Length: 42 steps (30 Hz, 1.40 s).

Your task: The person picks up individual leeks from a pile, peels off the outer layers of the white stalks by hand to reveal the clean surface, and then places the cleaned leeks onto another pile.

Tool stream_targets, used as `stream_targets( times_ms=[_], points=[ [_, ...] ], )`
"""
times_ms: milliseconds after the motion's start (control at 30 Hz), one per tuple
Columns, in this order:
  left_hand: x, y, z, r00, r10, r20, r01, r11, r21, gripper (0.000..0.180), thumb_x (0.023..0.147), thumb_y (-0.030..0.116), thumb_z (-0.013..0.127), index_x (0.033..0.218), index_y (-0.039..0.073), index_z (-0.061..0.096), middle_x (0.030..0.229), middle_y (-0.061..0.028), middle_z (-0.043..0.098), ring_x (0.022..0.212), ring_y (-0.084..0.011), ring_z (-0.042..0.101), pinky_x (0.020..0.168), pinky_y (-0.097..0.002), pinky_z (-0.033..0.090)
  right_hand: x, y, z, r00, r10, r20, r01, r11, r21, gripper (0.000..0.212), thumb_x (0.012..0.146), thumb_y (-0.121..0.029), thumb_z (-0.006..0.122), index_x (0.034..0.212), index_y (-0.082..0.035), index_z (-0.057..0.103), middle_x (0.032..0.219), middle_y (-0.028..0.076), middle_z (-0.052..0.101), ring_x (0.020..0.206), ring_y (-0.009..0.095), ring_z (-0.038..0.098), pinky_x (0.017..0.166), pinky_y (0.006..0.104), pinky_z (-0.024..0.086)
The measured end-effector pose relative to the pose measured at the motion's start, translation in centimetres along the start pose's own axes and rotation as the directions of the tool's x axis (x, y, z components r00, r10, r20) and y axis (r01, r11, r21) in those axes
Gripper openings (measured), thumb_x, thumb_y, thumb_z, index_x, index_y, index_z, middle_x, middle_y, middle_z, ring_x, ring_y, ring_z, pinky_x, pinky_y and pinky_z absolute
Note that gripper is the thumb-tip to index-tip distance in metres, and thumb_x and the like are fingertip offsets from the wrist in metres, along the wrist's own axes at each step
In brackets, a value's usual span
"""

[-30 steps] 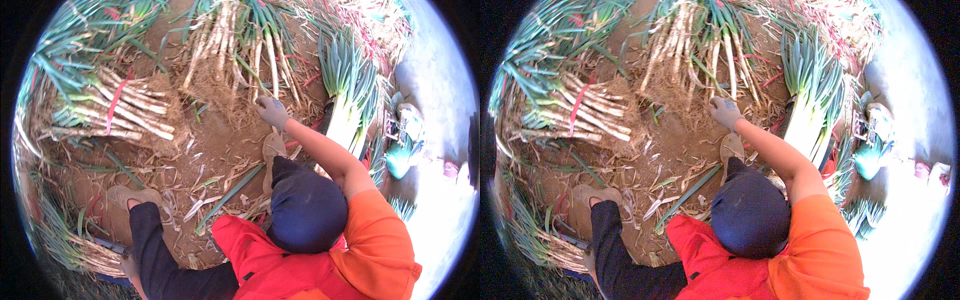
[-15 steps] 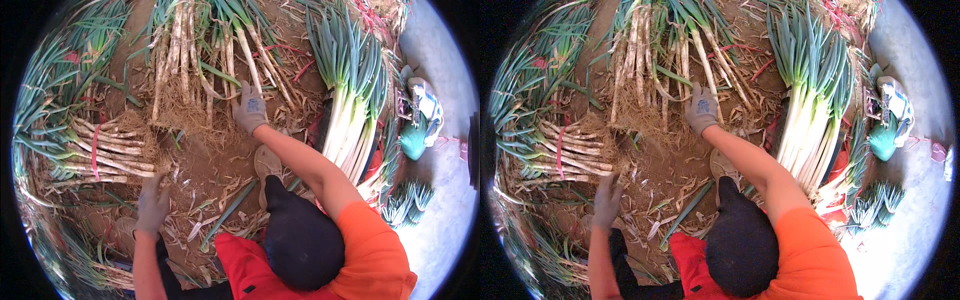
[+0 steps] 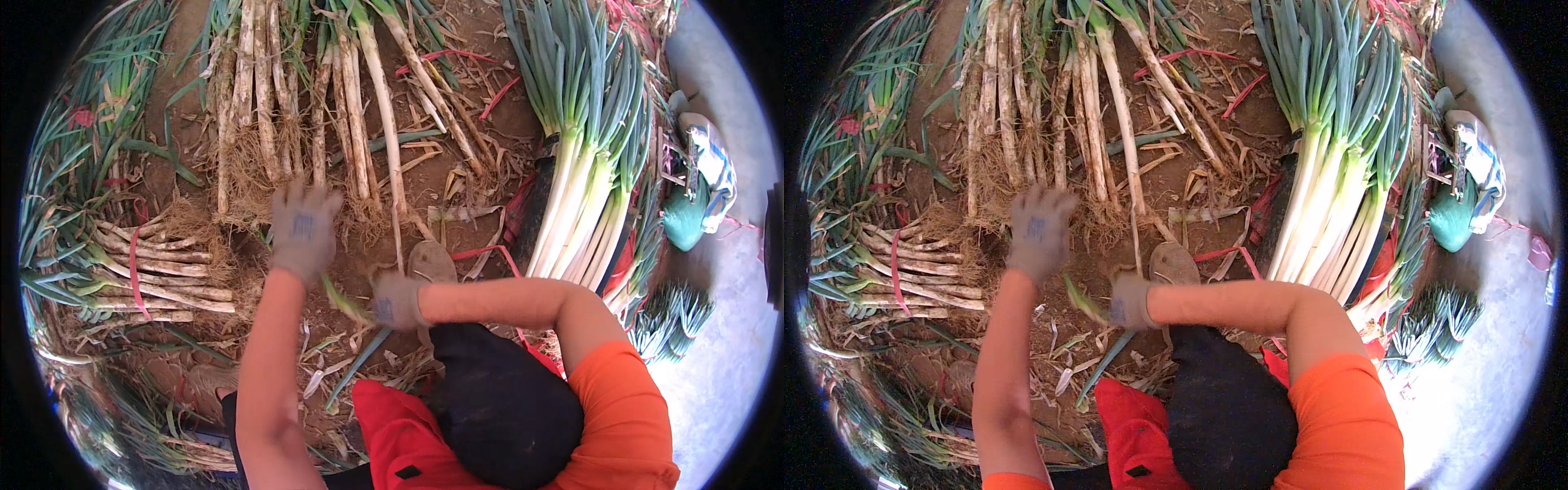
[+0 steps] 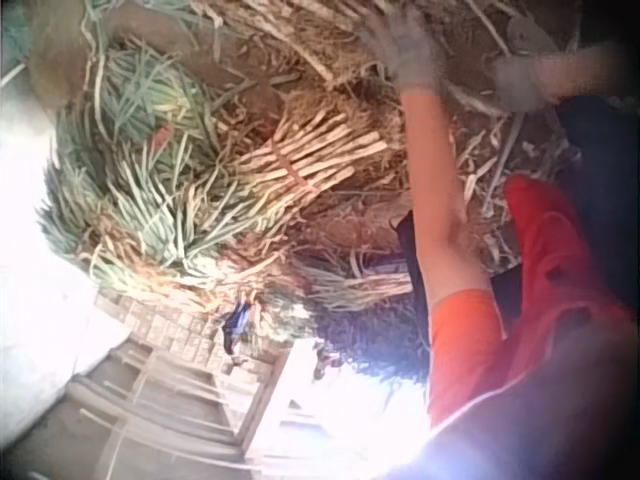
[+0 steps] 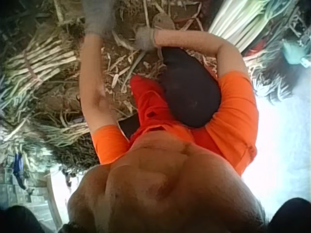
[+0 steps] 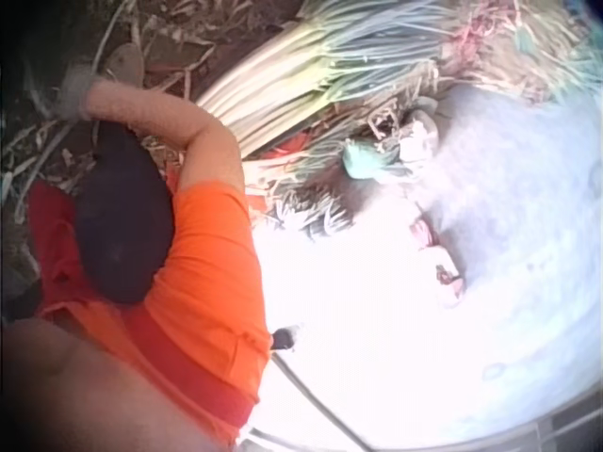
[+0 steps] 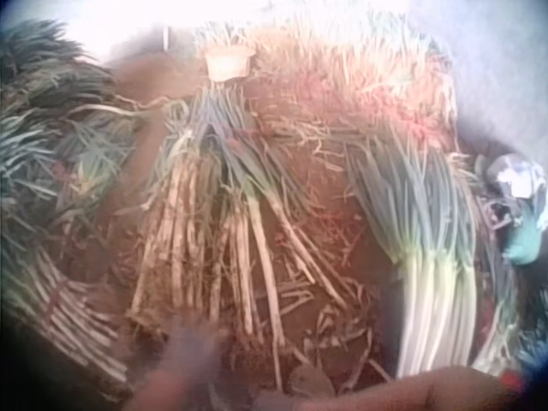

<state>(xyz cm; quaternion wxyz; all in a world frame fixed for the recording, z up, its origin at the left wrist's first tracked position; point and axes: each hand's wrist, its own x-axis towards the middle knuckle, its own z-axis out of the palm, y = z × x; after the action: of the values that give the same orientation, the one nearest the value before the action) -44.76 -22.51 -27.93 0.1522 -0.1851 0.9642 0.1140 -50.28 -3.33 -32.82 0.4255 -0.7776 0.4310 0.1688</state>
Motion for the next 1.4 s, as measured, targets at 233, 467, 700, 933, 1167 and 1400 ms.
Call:
stream_targets(
  times_ms=[233,467,700,933,1167,1400],
  points=[
    [-18.4,4.7,9.0,0.943,-0.042,0.330,0.135,0.955,-0.263,0.038,0.076,0.018,0.068,0.113,0.013,0.063,0.128,-0.0155,0.053,0.124,-0.0374,0.045,0.098,-0.0558,0.039,-1.9,4.6,-4.0,0.434,0.479,-0.763,-0.038,0.856,0.516,0.040,0.083,-0.026,0.061,0.119,-0.011,0.056,0.097,0.013,0.069,0.076,0.033,0.068,0.066,0.0437,0.054],
    [-12.6,3.5,5.6,0.891,-0.442,0.106,0.375,0.582,-0.722,0.031,0.089,0.016,0.058,0.115,0.002,0.060,0.114,-0.0192,0.062,0.109,-0.0335,0.058,0.093,-0.0391,0.045,2.5,10.3,-11.4,0.150,0.919,-0.366,-0.290,0.395,0.872,0.066,0.085,-0.034,0.063,0.138,-0.002,0.038,0.132,0.023,0.048,0.118,0.035,0.052,0.094,0.0427,0.045],
    [1.7,2.0,4.5,0.799,-0.592,0.100,0.310,0.263,-0.914,0.046,0.094,0.025,0.056,0.132,0.000,0.048,0.123,-0.0147,0.058,0.109,-0.0239,0.056,0.093,-0.0354,0.044,2.7,12.9,-11.1,0.322,0.935,-0.149,-0.081,0.185,0.979,0.062,0.082,-0.024,0.062,0.135,0.000,0.041,0.124,0.026,0.054,0.112,0.038,0.056,0.094,0.0431,0.046],
    [3.9,2.1,5.8,0.889,-0.340,0.307,0.291,-0.101,-0.952,0.064,0.092,0.036,0.061,0.140,-0.003,0.041,0.131,-0.0224,0.052,0.120,-0.0269,0.051,0.099,-0.0353,0.041,-0.3,16.2,-7.1,0.696,0.631,-0.342,0.687,-0.447,0.573,0.031,0.085,-0.010,0.065,0.113,-0.001,0.054,0.101,0.012,0.062,0.093,0.023,0.062,0.089,0.0377,0.050],
    [1.4,4.7,1.4,0.843,-0.369,0.392,0.204,-0.455,-0.867,0.049,0.096,0.032,0.056,0.134,0.003,0.048,0.088,-0.0011,0.064,0.076,-0.0089,0.062,0.065,-0.0201,0.050,-4.5,15.5,-8.1,0.556,0.757,-0.342,0.704,-0.211,0.678,0.042,0.091,-0.019,0.062,0.122,0.006,0.051,0.108,0.013,0.062,0.100,0.020,0.059,0.089,0.0287,0.048],
    [-1.8,10.3,1.5,0.860,-0.357,0.366,0.039,-0.668,-0.743,0.048,0.096,0.030,0.057,0.138,0.010,0.045,0.133,-0.0075,0.049,0.113,-0.0199,0.053,0.082,-0.0365,0.054,-3.1,8.2,-8.1,0.450,0.787,-0.422,0.366,0.268,0.891,0.049,0.092,-0.031,0.056,0.128,0.001,0.047,0.109,0.024,0.060,0.103,0.035,0.058,0.092,0.0422,0.045]
  ],
)
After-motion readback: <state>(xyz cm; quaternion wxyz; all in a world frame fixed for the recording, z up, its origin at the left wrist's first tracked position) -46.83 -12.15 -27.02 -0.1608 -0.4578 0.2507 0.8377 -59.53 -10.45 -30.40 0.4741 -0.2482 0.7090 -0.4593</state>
